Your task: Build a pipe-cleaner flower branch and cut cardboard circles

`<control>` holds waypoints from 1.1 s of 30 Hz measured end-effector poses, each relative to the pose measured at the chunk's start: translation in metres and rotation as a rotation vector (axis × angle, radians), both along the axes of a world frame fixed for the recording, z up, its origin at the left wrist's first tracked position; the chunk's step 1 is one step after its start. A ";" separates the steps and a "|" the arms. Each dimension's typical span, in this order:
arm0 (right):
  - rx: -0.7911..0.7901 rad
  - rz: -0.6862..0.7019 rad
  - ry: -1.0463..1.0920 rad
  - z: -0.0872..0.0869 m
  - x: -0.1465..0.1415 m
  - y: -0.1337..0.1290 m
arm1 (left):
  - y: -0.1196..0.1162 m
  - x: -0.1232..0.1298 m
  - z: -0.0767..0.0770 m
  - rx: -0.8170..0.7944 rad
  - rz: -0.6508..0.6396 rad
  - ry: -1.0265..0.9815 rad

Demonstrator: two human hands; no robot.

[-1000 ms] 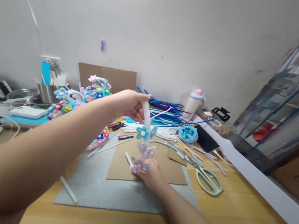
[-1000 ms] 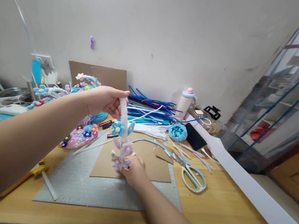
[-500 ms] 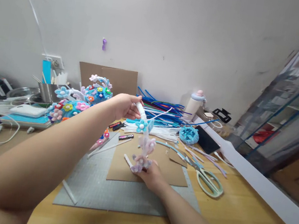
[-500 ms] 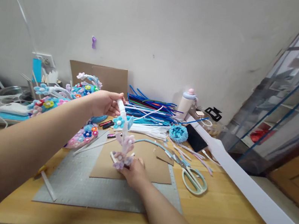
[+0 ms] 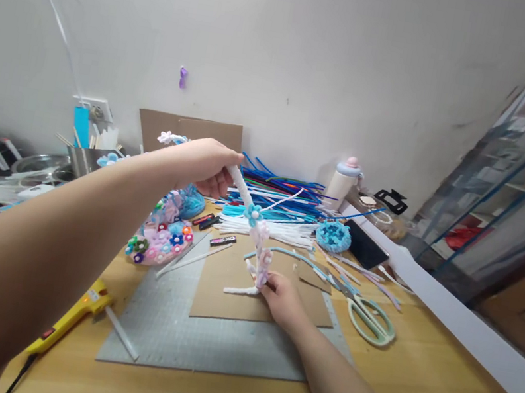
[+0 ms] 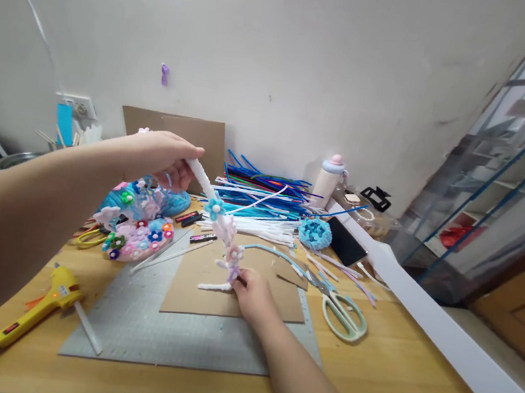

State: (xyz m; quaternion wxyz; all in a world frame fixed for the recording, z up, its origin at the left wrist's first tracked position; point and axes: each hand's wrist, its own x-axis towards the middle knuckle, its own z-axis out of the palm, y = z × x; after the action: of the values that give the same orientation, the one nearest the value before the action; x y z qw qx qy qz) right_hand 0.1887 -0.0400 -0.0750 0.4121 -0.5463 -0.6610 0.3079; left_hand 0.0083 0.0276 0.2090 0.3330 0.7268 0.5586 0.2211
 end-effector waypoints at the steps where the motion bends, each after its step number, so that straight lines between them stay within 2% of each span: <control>1: -0.004 0.009 -0.003 0.001 0.001 0.000 | -0.002 0.001 0.001 -0.007 -0.004 0.008; 4: -0.018 0.051 -0.008 0.003 0.006 0.002 | -0.009 0.003 0.004 -0.071 -0.066 -0.044; 6: -0.029 0.085 -0.017 0.003 0.009 0.004 | -0.012 0.003 0.004 -0.207 -0.103 -0.112; 8: -0.031 0.104 -0.031 0.001 0.010 0.006 | -0.015 0.004 0.003 -0.350 -0.100 -0.192; 10: -0.022 0.094 -0.055 -0.002 0.010 0.007 | -0.017 0.005 0.001 -0.405 -0.076 -0.255; 13: -0.009 0.038 -0.108 -0.007 0.008 0.007 | -0.018 0.005 -0.002 -0.344 -0.066 -0.227; 19: -0.018 -0.102 -0.246 -0.005 0.003 0.005 | -0.013 0.004 -0.001 -0.017 -0.009 -0.047; 22: -0.057 -0.194 -0.304 0.000 0.000 0.002 | -0.014 0.003 0.002 -0.027 -0.057 -0.024; 25: -0.098 -0.280 -0.349 0.004 -0.003 -0.001 | -0.017 0.001 0.004 -0.161 -0.081 -0.102; 28: -0.121 -0.295 -0.380 0.006 -0.005 -0.003 | -0.019 -0.001 0.003 -0.357 -0.090 -0.257; 33: -0.153 -0.298 -0.415 0.010 -0.005 -0.002 | -0.019 -0.008 -0.015 -0.608 -0.201 -0.550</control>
State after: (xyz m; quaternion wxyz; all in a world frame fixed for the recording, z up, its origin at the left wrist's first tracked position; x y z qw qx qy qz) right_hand 0.1838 -0.0418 -0.0651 0.2661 -0.7187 -0.6182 0.1745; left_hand 0.0001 0.0090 0.1940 0.6887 0.5603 0.4150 0.1986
